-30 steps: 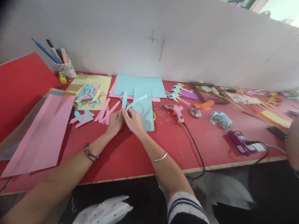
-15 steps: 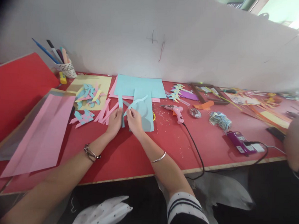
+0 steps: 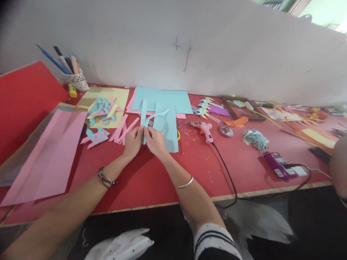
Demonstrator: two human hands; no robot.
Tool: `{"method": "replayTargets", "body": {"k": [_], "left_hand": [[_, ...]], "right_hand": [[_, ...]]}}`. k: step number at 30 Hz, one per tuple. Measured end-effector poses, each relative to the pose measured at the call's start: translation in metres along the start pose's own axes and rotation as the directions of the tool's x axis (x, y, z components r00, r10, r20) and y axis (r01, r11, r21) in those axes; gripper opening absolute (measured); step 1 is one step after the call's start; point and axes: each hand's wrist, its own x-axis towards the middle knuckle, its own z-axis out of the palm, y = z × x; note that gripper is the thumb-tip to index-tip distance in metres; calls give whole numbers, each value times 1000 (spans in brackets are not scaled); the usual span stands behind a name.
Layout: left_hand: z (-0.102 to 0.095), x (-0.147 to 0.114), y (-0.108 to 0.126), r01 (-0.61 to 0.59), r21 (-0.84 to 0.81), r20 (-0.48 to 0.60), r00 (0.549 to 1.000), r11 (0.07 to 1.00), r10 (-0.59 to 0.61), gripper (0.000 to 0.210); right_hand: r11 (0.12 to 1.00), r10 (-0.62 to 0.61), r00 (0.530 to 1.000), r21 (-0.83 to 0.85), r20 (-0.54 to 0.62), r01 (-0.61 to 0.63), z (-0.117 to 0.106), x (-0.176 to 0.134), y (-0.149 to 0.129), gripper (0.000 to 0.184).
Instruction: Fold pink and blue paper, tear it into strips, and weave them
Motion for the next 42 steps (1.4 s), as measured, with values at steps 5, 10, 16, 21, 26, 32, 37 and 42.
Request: {"method": "replayTargets", "body": {"k": [5,10,16,21,26,32,37,42], "left_hand": [[3,1,-1,16,-27,-35,999,1000,-17,39],[3,0,0,27,-58,4,1000,998,-27,42],[1,1,3,26,-68,67,998,997,-21,38],[1,1,2,30,-47,30,999,998,-28,39],[4,-1,-1,38,-38,-9,999,999,-38,39],[5,-1,0,24,-59,50,999,998,-21,39],[2,-1,-1,15,-54,47,999,998,-13,37],[2,1,-1,24,-50,-12,1000,998,-24,35]], "right_hand": [[1000,15,1000,17,-26,-15,2,2,0,31],[998,45,997,42,-61,-43,4,1,1,29],[998,46,998,56,-44,-43,1,2,2,28],[998,38,999,49,-38,-36,2,1,1,30],[998,43,996,48,-74,-39,5,-1,0,30],[997,62,989,52,-137,-55,6,0,2,29],[999,27,994,42,-102,-23,3,2,4,31],[1000,-1,998,24,-62,3,4,0,3,32]]}}
